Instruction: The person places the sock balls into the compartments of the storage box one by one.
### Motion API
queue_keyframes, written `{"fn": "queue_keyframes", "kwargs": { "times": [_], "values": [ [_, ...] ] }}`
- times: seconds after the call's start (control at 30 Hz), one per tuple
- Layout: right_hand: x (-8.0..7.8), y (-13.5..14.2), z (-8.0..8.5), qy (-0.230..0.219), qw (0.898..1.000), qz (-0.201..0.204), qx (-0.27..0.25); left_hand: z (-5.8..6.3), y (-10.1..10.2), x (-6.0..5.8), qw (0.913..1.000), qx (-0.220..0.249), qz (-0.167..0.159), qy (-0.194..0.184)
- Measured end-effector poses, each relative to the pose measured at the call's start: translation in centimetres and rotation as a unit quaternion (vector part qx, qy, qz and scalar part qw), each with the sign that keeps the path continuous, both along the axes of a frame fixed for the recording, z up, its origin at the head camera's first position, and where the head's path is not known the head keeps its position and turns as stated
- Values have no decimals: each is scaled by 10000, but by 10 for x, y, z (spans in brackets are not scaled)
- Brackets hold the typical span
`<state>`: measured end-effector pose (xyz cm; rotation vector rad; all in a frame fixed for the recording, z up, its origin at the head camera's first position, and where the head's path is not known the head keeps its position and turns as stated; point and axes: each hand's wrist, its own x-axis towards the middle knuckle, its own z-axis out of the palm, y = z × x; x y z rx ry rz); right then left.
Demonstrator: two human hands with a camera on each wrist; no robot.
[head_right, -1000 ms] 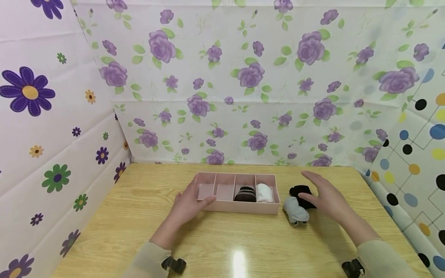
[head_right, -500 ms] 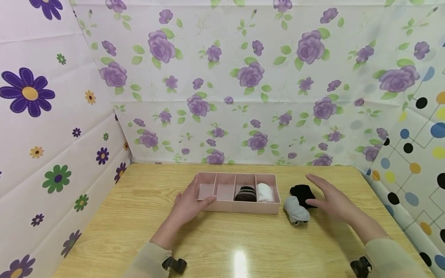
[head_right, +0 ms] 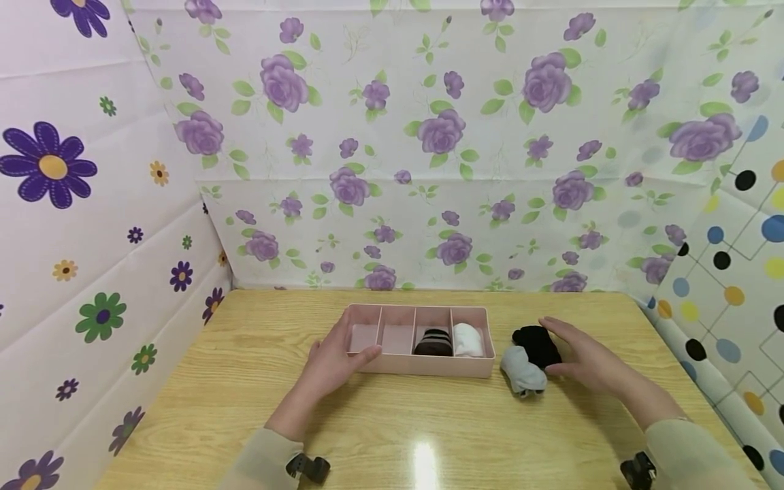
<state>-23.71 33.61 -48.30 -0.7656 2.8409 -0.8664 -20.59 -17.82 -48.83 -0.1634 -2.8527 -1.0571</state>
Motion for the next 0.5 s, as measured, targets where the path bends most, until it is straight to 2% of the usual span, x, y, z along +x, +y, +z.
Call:
{"fn": "queue_keyframes", "kwargs": {
  "times": [0.33,0.5],
  "values": [
    [-2,-1,-9,-180,9997,-173,-60,-1,1,-1,10000,-33,13,-53],
    [-3,-3,-12,-107,9994,-321,-41,0,0,0,10000,-46,19,-57]
  ]
}}
